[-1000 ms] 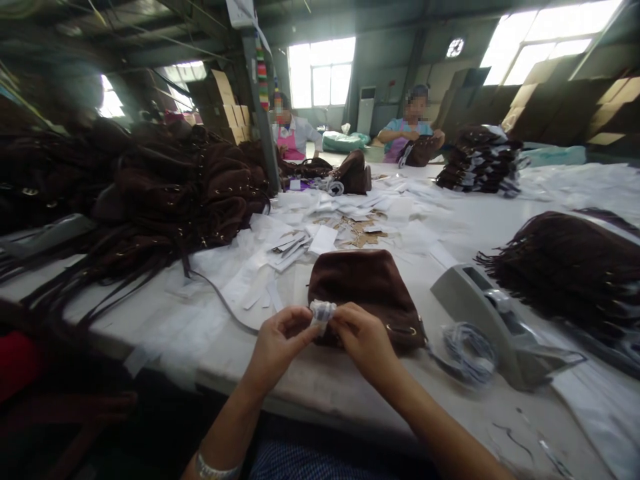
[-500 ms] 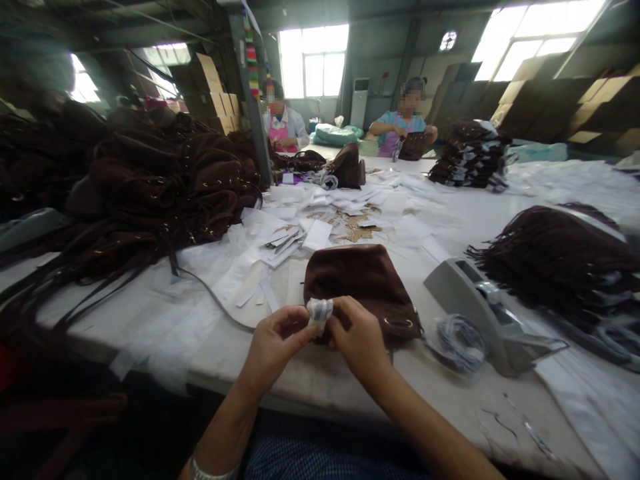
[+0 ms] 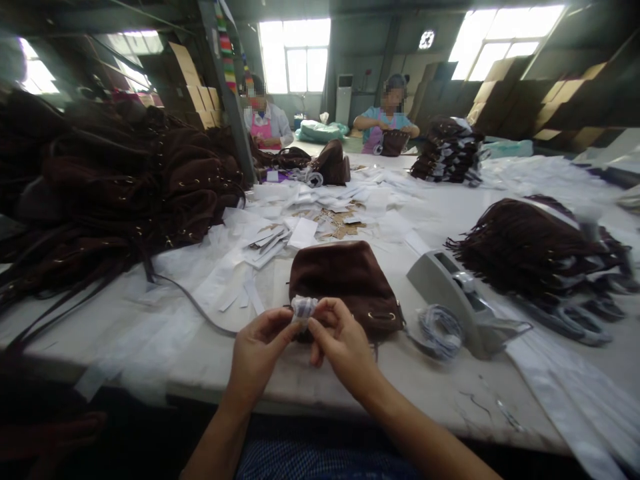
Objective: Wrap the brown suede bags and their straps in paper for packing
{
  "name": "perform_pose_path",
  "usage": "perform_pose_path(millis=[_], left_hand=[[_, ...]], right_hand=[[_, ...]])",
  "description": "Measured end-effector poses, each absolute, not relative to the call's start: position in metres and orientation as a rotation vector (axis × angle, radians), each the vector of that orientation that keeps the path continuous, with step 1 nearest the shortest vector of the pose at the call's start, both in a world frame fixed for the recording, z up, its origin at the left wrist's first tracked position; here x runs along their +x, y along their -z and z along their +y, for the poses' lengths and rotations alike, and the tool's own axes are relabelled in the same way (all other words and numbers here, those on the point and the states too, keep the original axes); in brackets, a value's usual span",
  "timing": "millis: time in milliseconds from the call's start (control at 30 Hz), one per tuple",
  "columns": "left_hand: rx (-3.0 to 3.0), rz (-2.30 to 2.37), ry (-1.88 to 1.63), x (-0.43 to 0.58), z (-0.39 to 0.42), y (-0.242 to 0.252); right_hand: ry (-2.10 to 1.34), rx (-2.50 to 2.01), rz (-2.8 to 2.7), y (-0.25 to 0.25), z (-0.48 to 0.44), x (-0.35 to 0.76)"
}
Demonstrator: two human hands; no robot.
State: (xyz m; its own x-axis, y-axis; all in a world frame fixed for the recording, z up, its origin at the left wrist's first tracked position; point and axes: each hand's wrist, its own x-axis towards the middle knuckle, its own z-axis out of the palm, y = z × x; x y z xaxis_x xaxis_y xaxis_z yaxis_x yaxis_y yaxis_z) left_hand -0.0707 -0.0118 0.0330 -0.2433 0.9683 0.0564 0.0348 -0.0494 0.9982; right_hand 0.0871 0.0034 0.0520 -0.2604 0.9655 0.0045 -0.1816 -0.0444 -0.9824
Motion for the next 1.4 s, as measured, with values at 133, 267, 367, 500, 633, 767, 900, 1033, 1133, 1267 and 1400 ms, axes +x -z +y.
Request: perform_pose_path(millis=[133, 267, 367, 500, 633, 767, 900, 1033, 1133, 1267, 1400], left_hand=[[1.242, 1.404, -1.519, -0.071, -0.014, -0.03], [1.186, 1.412, -1.431, -0.075, -0.015, -0.025], [1.194, 1.447, -1.38, -0.08, -0.014, -0.019], [1.226, 1.525, -1.325, -0.087, -0.018, -0.011], [1.247, 1.528, -1.272, -0.091, -0.032, -0.009], [1.432, 1.62, -1.206, -0.1, -0.047, -0.011], [1.86, 1.849, -1.026, -0.11, -0.048, -0.006], [2.371, 1.725, -0.874, -0.11, -0.033, 0.001], [2.569, 1.609, -0.719, -0.109, -0.017, -0.002], [2.515, 1.463, -0.584, -0.111, 0.005, -0.014], [2.409, 1.605, -0.542, -0.102, 0.022, -0.02]], right_hand=[[-1.592, -0.898, -1.179, -0.05, 0.004, 0.082], [-1.674, -0.888, -1.274, -0.051, 0.008, 0.087], [-1.561, -0.955, -1.596, -0.06, 0.016, 0.106], [-0.733, -1.114, -1.96, -0.083, 0.047, 0.149], [-0.21, -1.177, -2.158, -0.102, 0.105, 0.192], [-0.231, -1.047, -2.606, -0.105, 0.149, 0.219], [-0.279, -0.981, -2.733, -0.096, 0.161, 0.231], [-0.232, -1.199, -2.68, -0.093, 0.148, 0.231], [-0.071, -1.333, -2.525, -0.099, 0.115, 0.238], [-0.046, -1.395, -2.606, -0.091, 0.05, 0.249], [0.005, -1.48, -2.634, -0.054, 0.017, 0.245]])
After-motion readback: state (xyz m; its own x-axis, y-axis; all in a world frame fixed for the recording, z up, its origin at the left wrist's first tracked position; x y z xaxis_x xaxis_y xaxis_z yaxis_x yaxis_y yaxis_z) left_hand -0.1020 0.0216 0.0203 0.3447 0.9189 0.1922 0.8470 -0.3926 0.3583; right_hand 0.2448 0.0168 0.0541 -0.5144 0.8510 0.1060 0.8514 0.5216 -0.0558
